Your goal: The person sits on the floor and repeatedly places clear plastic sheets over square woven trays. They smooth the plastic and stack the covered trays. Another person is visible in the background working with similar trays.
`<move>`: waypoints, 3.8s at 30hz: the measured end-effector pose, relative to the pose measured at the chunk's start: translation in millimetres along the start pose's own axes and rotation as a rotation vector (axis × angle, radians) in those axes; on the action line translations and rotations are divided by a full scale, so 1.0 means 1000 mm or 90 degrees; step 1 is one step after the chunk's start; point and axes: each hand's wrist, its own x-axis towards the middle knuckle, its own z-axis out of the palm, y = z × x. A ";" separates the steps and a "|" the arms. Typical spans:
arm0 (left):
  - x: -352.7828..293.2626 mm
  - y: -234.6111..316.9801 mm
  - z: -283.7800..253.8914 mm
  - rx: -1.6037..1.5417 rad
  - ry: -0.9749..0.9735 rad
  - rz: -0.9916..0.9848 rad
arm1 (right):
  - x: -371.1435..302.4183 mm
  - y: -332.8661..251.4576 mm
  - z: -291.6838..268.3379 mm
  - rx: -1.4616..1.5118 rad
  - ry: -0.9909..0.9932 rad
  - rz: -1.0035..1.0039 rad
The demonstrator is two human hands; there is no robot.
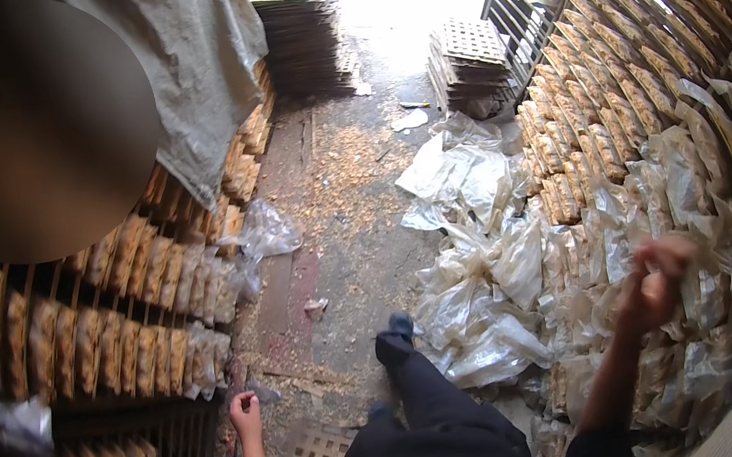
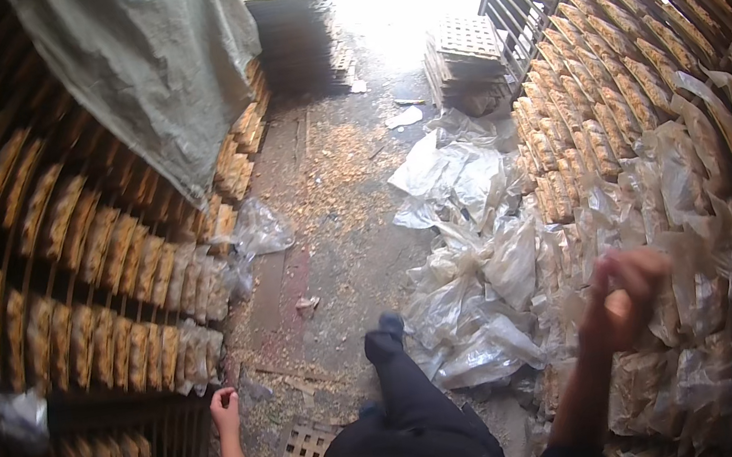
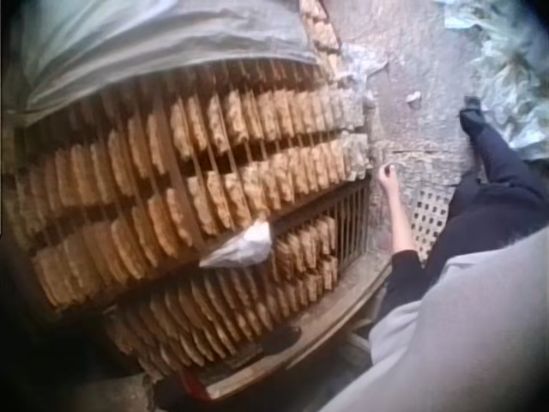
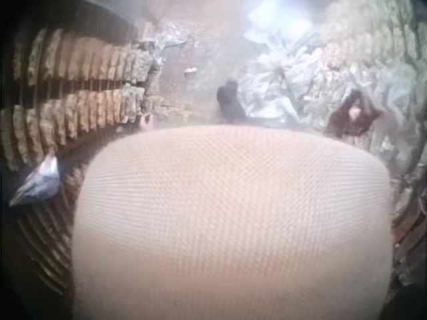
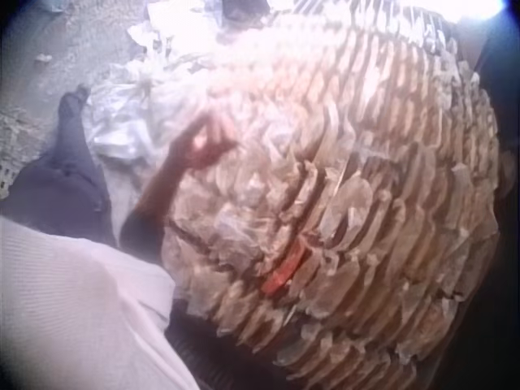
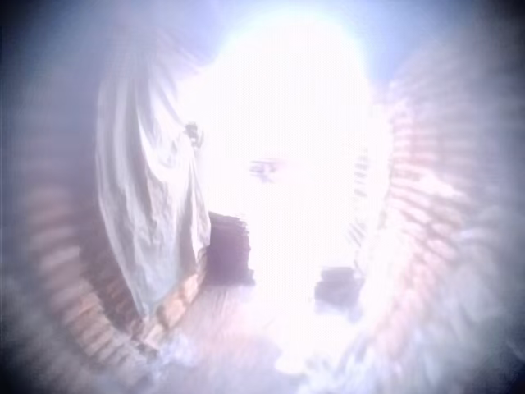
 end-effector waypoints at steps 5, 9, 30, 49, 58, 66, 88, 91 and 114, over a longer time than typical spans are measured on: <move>0.132 0.104 0.105 -0.026 -0.149 -0.043 | -0.179 0.107 0.112 -0.159 -0.199 0.302; 0.218 0.123 0.185 0.115 -0.253 -0.076 | -0.298 0.151 0.195 -0.210 -0.285 0.638; 0.673 0.280 0.492 0.408 -0.570 -0.055 | -0.224 0.322 0.604 0.176 0.021 1.511; 0.943 0.725 1.073 0.112 -1.049 0.362 | -0.179 0.491 0.869 0.247 0.605 1.550; 0.972 0.842 1.279 0.302 -1.036 0.562 | -0.132 0.697 1.017 0.131 0.348 1.514; 0.988 0.829 1.469 0.344 -1.162 0.349 | -0.109 0.772 1.091 0.170 0.702 1.452; 1.164 0.817 1.823 0.594 -0.532 0.646 | -0.257 0.865 1.212 -0.130 0.725 1.637; 1.200 0.816 1.851 0.557 -0.753 0.408 | -0.239 0.879 1.199 0.003 0.692 1.711; 1.223 0.783 1.870 0.453 -1.261 -0.078 | -0.269 0.881 1.200 -0.138 0.744 1.680</move>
